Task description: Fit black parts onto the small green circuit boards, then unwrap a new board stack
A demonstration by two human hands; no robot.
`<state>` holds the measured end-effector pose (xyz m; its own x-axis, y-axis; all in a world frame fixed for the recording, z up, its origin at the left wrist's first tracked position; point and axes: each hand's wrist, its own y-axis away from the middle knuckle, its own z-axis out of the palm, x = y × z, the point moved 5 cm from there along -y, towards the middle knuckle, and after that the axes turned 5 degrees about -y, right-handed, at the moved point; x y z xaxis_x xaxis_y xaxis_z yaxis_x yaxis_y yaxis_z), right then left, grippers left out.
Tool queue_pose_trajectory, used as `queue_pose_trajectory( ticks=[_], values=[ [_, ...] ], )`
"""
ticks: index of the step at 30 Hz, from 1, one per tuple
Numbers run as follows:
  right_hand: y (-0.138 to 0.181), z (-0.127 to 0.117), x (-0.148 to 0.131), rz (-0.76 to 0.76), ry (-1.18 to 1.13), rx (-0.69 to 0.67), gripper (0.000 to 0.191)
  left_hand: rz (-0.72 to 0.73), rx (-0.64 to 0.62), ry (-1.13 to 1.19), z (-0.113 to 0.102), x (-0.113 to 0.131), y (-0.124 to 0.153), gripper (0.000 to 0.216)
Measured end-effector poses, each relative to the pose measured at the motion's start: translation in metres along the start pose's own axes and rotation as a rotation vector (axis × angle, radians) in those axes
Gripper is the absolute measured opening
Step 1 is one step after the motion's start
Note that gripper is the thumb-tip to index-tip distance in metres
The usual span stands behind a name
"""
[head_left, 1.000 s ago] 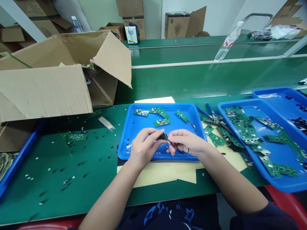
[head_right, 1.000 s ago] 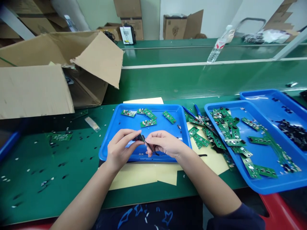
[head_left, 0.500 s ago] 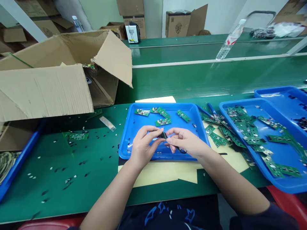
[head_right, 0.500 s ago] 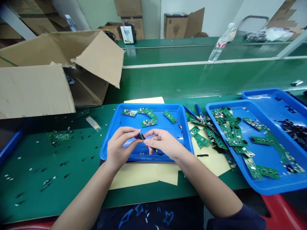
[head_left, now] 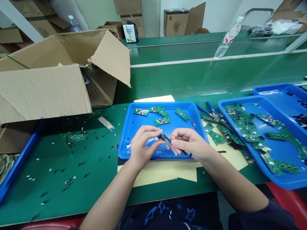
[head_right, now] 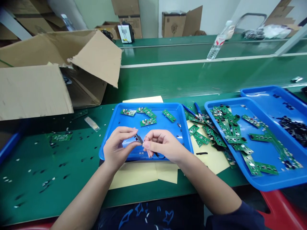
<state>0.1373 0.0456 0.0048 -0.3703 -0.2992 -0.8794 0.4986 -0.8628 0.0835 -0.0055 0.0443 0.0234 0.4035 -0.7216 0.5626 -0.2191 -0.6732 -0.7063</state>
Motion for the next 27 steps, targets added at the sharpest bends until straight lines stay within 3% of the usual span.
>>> queue_pose_trajectory(
  ticks=[5, 10, 14, 22, 27],
  values=[
    [0.003, -0.001, 0.001, 0.031, 0.015, 0.017, 0.027, 0.132, 0.021, -0.132, -0.001, 0.010, -0.001, 0.024],
    [-0.003, -0.001, 0.015, 0.200, -0.082, -0.043, 0.027, 0.098, 0.034, -0.134, -0.004, 0.008, -0.003, 0.025],
    [-0.006, -0.002, 0.020, 0.287, -0.161, -0.095, 0.029, -0.007, -0.034, 0.041, 0.000, 0.002, -0.002, 0.028],
    [-0.007, -0.011, 0.014, 0.028, 0.186, 0.091, 0.029, -0.334, -0.069, 0.383, 0.008, -0.008, 0.006, 0.029],
    [-0.001, -0.013, -0.003, -0.274, 0.540, 0.214, 0.024, -0.412, -0.074, 0.476, 0.011, -0.011, 0.006, 0.026]
  ],
)
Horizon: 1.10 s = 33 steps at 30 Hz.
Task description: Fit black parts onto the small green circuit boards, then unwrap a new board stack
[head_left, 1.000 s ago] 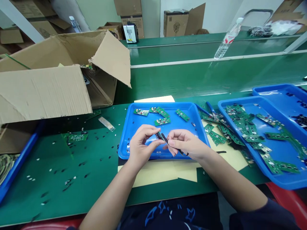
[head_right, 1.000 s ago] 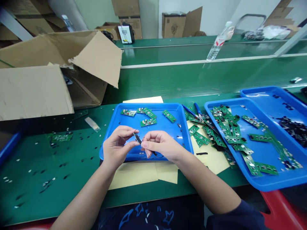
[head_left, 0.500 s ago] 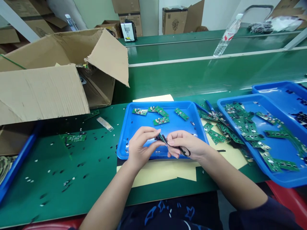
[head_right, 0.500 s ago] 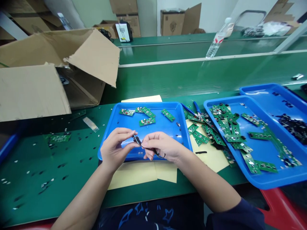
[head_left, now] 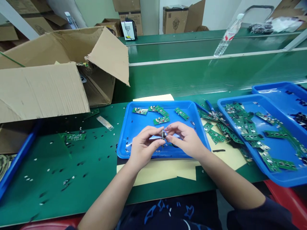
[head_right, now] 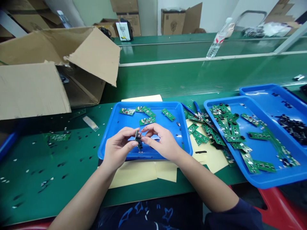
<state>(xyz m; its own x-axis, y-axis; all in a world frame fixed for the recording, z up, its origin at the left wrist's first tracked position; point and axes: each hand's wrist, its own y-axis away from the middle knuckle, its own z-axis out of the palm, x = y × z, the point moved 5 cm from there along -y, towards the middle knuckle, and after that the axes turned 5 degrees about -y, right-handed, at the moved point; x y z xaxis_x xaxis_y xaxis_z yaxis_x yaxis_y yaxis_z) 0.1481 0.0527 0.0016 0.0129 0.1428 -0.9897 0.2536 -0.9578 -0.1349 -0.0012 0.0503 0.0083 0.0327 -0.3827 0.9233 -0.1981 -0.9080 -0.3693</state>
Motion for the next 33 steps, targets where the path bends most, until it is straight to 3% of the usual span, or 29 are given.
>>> queue_pose_trajectory(
  ticks=[3, 9, 13, 17, 20, 23, 26, 30, 33],
  values=[
    [0.001, -0.004, -0.009, -0.163, 0.210, 0.054, 0.009, -0.099, -0.034, 0.121, 0.002, -0.004, -0.001, 0.026],
    [0.002, -0.006, -0.019, -0.383, 0.437, 0.124, 0.011, -0.235, -0.143, 0.240, 0.009, -0.011, 0.001, 0.025],
    [0.004, -0.005, -0.021, -0.458, 0.537, 0.129, 0.011, -0.271, -0.145, 0.321, 0.011, -0.015, 0.002, 0.026],
    [0.006, -0.004, -0.023, -0.556, 0.580, 0.188, 0.008, -0.254, -0.172, 0.238, 0.012, -0.012, -0.001, 0.025],
    [0.010, -0.003, -0.027, -0.672, 0.642, 0.265, 0.011, -0.250, -0.258, 0.148, 0.012, -0.008, -0.002, 0.023],
    [0.010, -0.010, -0.030, -0.693, 0.616, 0.337, 0.027, -0.143, -0.313, 0.044, 0.011, -0.001, -0.002, 0.024],
    [0.007, -0.026, -0.032, -0.613, 0.507, 0.417, 0.038, 0.025, -0.265, -0.121, 0.007, 0.006, -0.002, 0.031],
    [0.005, -0.032, -0.032, -0.530, 0.400, 0.376, 0.010, 0.193, -0.159, -0.309, 0.003, 0.011, -0.001, 0.037],
    [0.006, -0.025, -0.032, -0.500, 0.437, 0.345, 0.011, 0.290, -0.116, -0.438, 0.003, 0.013, -0.001, 0.040]
  ],
)
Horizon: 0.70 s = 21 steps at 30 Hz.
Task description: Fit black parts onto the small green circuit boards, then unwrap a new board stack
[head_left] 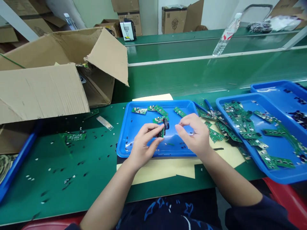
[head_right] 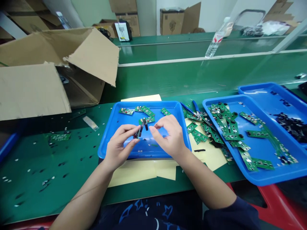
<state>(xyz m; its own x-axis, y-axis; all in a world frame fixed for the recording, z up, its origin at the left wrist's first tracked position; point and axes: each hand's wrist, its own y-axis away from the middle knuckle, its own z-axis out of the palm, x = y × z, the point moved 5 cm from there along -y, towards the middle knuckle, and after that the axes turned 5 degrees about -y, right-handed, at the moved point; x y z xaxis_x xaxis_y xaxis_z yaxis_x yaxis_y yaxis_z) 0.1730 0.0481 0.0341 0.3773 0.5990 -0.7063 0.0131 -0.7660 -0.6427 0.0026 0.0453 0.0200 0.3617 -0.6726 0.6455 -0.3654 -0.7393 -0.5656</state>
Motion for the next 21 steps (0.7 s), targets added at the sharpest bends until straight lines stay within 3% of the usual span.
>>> queue_pose_trajectory(
  ticks=[3, 9, 13, 17, 21],
  values=[
    [0.004, 0.010, 0.002, 0.137, -0.097, -0.101, 0.007, 0.058, -0.022, -0.076, 0.003, 0.002, 0.000, 0.040],
    [0.006, 0.019, 0.017, 0.505, -0.363, -0.178, 0.010, 0.109, -0.052, -0.081, 0.007, 0.006, 0.001, 0.040],
    [0.008, 0.023, 0.023, 0.628, -0.494, -0.171, 0.010, 0.079, -0.059, -0.066, 0.008, 0.006, 0.001, 0.040],
    [0.012, 0.024, 0.020, 0.556, -0.486, -0.101, 0.008, 0.024, -0.045, -0.014, 0.008, 0.003, 0.001, 0.036],
    [0.013, 0.023, 0.008, 0.278, -0.333, -0.074, 0.006, -0.033, -0.068, 0.040, 0.009, -0.002, 0.000, 0.032]
  ],
)
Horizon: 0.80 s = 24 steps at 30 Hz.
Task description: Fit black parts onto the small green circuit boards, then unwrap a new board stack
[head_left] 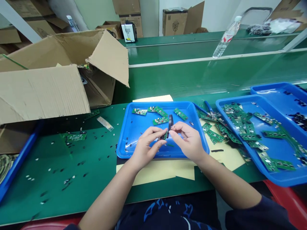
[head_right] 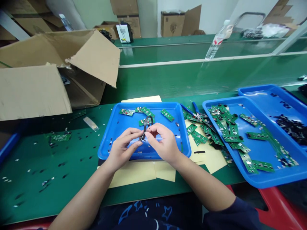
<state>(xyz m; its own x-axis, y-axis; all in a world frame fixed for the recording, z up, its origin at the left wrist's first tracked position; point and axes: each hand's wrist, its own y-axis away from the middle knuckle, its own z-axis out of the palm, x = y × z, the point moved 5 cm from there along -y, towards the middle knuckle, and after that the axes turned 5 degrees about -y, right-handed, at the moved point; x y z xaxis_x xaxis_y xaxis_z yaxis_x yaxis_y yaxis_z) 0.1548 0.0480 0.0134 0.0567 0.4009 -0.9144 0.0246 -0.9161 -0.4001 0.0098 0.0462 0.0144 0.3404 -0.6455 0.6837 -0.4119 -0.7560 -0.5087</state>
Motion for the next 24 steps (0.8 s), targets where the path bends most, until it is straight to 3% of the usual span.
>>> queue_pose_trajectory(
  ticks=[3, 5, 10, 13, 15, 17, 21, 24],
  values=[
    [0.001, 0.003, -0.006, -0.147, 0.068, -0.050, 0.006, -0.017, -0.026, -0.026, -0.002, -0.003, -0.001, 0.029],
    [0.001, 0.004, -0.006, -0.149, 0.022, -0.125, 0.006, -0.008, -0.023, -0.071, -0.005, -0.004, -0.001, 0.028],
    [-0.002, -0.006, -0.012, -0.053, -0.396, -0.343, 0.004, 0.002, 0.117, -0.138, -0.020, -0.005, -0.002, 0.031],
    [-0.016, -0.033, -0.008, 0.041, -0.563, -0.128, 0.014, -0.038, 0.091, 0.083, -0.022, -0.005, -0.002, 0.029],
    [-0.024, -0.048, 0.003, 0.157, -0.501, 0.071, 0.021, -0.097, -0.027, 0.310, -0.016, -0.004, -0.002, 0.026],
    [-0.028, -0.050, 0.014, 0.284, -0.393, 0.124, 0.026, -0.177, -0.129, 0.485, -0.009, -0.004, 0.000, 0.025],
    [-0.019, -0.020, 0.022, 0.393, -0.391, -0.178, 0.044, -0.277, -0.129, 0.582, -0.003, -0.006, 0.002, 0.026],
    [-0.009, -0.003, 0.018, 0.389, -0.370, -0.283, 0.037, -0.313, -0.128, 0.598, -0.001, -0.007, 0.002, 0.027]
  ],
)
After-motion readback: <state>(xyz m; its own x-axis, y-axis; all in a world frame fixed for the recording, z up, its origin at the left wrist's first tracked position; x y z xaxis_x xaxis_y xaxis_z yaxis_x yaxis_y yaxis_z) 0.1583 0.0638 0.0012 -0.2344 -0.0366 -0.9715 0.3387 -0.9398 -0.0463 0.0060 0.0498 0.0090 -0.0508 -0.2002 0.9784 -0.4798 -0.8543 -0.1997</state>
